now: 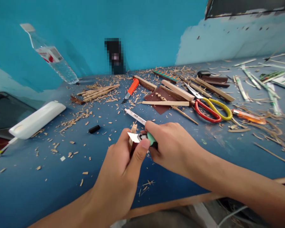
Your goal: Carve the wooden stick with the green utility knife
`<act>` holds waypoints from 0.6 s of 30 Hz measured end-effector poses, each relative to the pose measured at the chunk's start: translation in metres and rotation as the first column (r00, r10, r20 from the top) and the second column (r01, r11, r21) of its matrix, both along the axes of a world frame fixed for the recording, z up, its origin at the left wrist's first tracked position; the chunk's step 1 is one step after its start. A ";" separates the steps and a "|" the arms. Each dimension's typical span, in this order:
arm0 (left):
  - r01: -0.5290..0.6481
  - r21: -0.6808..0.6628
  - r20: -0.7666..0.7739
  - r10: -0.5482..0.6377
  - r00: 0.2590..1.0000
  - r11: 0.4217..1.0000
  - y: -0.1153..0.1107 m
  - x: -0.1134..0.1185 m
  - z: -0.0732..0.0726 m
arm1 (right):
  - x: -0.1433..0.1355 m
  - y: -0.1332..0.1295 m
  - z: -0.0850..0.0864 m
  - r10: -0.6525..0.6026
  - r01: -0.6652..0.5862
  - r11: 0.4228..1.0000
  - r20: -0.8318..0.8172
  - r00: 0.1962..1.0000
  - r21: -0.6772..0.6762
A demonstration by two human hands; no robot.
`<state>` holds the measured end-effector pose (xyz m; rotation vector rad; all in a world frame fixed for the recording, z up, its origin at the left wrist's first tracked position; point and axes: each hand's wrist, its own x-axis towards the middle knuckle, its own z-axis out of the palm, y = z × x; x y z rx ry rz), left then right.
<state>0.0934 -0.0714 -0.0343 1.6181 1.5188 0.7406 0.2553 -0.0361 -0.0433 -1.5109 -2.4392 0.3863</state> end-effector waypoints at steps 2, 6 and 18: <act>-0.023 -0.010 0.044 0.024 0.999 1.000 0.001 0.000 -0.005 | 0.000 0.002 0.000 -0.012 0.010 0.999 0.042 0.999 0.033; -0.045 -0.137 0.186 0.070 0.980 0.990 0.002 -0.002 -0.012 | -0.002 0.003 0.000 -0.031 0.022 0.996 0.106 0.994 0.085; 0.216 -0.380 0.521 0.015 0.853 0.900 0.008 -0.009 -0.001 | 0.018 0.009 0.003 0.133 -0.109 0.973 -0.108 0.985 0.205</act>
